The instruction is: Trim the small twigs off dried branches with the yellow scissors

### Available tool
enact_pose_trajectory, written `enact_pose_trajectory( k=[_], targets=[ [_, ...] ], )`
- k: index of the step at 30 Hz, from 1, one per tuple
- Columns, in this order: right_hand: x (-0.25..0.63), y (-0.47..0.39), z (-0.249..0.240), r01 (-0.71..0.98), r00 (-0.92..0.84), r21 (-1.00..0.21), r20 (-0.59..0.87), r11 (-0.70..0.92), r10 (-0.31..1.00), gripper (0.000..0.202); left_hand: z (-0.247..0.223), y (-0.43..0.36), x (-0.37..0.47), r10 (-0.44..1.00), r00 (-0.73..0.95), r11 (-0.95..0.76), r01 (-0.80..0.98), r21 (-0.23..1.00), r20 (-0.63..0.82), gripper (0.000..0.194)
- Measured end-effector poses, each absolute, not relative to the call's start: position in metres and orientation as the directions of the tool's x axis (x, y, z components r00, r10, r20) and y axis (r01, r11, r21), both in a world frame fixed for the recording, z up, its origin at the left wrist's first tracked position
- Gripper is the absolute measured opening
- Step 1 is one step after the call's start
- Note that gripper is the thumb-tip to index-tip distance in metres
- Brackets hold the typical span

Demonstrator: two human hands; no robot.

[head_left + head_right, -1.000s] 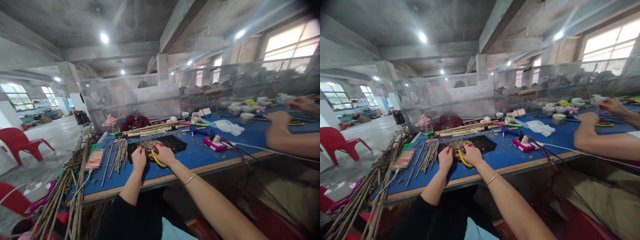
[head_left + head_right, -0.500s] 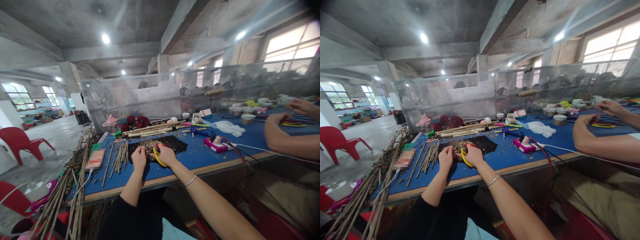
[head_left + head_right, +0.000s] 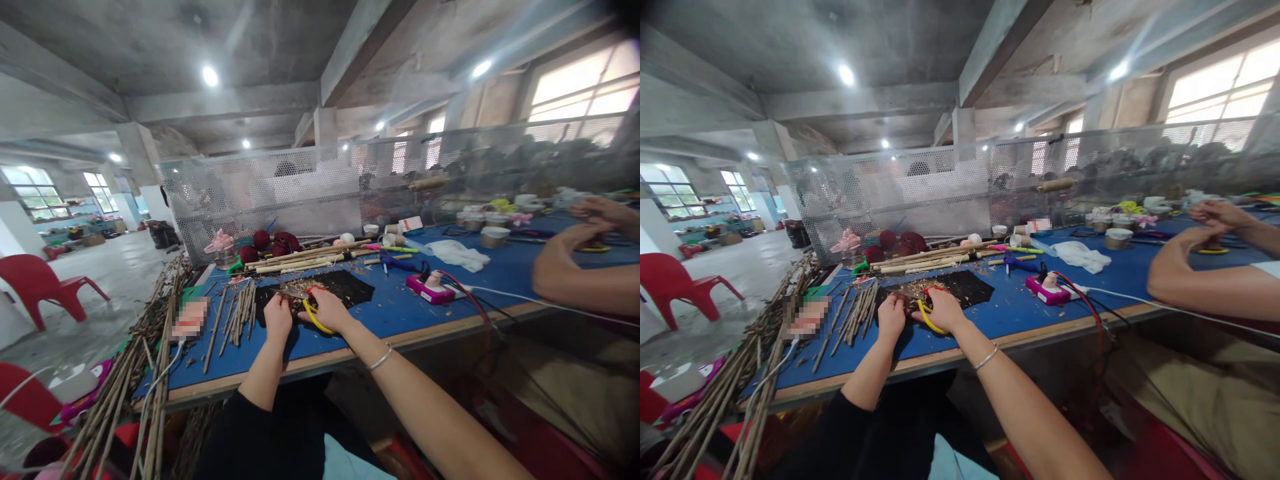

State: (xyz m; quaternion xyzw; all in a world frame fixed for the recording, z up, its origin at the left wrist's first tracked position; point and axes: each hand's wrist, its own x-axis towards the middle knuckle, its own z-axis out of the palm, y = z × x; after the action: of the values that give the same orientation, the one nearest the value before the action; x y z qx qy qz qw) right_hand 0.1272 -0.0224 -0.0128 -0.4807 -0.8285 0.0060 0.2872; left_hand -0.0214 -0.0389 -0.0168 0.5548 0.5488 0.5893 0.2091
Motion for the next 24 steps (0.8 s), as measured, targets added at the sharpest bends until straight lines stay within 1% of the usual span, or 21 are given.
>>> enact_pose_trajectory(
  k=[5, 9, 12, 15, 24],
  targets=[
    [0.1269, -0.0248, -0.0116, 0.798, -0.355, -0.309, 0.454, 0.518, 0.817, 0.055, -0.0163, -0.0399, -0.0205, 0.864, -0.281, -0.321, 0.330, 0.888, 0.417, 0.021],
    [0.1264, -0.0284, -0.0069, 0.819, -0.341, -0.317, 0.402, 0.478, 0.850, 0.055, -0.0156, -0.0411, -0.0200, 0.866, -0.269, -0.336, 0.309, 0.890, 0.421, 0.022],
    [0.1259, -0.0290, -0.0045, 0.852, -0.319, -0.293, 0.368, 0.434, 0.874, 0.055, -0.0133, -0.0430, -0.0195, 0.852, -0.277, -0.341, 0.352, 0.872, 0.445, 0.022],
    [0.1256, -0.0280, -0.0044, 0.868, -0.315, -0.259, 0.374, 0.424, 0.872, 0.055, -0.0128, -0.0434, -0.0198, 0.838, -0.288, -0.335, 0.399, 0.854, 0.463, 0.022],
    [0.1258, -0.0266, -0.0048, 0.877, -0.328, -0.217, 0.381, 0.429, 0.864, 0.061, -0.0173, -0.0397, -0.0218, 0.859, -0.290, -0.299, 0.386, 0.873, 0.422, 0.021]
  ],
)
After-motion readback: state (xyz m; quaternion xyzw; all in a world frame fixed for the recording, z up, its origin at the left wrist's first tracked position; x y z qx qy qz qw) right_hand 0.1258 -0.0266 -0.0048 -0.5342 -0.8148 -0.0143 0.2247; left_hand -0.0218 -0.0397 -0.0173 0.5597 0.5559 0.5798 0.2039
